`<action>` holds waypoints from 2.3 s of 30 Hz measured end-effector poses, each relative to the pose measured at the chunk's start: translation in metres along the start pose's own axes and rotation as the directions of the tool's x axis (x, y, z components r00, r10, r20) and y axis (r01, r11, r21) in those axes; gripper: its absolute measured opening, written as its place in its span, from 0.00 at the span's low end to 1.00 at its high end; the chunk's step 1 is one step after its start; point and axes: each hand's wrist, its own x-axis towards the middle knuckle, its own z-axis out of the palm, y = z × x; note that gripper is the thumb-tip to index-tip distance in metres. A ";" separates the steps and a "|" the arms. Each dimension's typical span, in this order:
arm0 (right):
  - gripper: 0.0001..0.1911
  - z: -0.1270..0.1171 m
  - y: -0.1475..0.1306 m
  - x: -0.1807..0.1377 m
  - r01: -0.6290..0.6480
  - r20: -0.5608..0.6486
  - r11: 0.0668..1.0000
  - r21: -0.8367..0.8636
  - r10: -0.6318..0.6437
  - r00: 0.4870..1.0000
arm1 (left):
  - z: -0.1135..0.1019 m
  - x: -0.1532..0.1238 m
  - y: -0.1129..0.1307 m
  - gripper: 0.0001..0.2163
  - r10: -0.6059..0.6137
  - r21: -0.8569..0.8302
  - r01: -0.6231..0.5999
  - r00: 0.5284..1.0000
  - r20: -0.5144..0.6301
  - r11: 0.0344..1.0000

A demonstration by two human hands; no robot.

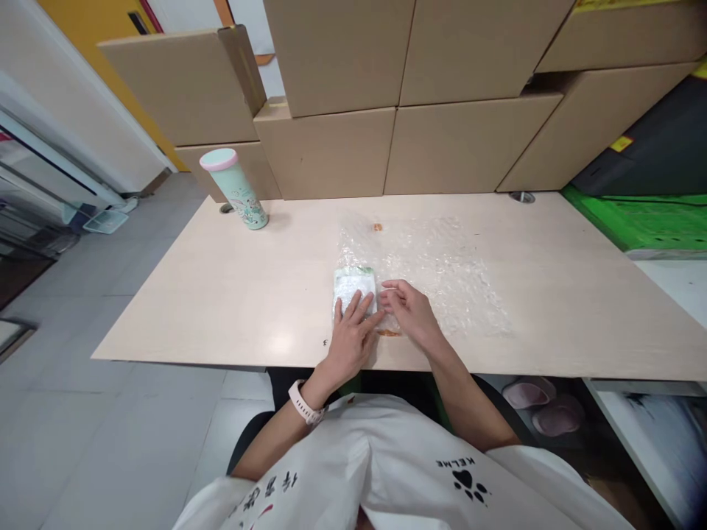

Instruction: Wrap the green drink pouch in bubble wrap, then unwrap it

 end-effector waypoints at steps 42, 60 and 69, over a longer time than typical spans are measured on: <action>0.14 0.027 -0.025 0.080 -0.200 0.160 0.967 0.159 0.175 0.972 | -0.002 -0.005 0.002 0.14 0.085 0.000 -0.085 0.991 -0.099 0.996; 0.24 0.007 0.004 0.001 0.529 0.347 0.686 -0.500 -0.401 0.848 | -0.004 -0.016 -0.004 0.15 -0.347 -0.480 0.149 0.868 -0.355 0.865; 0.19 0.019 -0.004 0.008 0.518 0.299 0.688 -0.508 -0.424 0.855 | -0.024 -0.021 -0.024 0.25 -0.656 -0.939 0.184 0.753 -0.056 0.291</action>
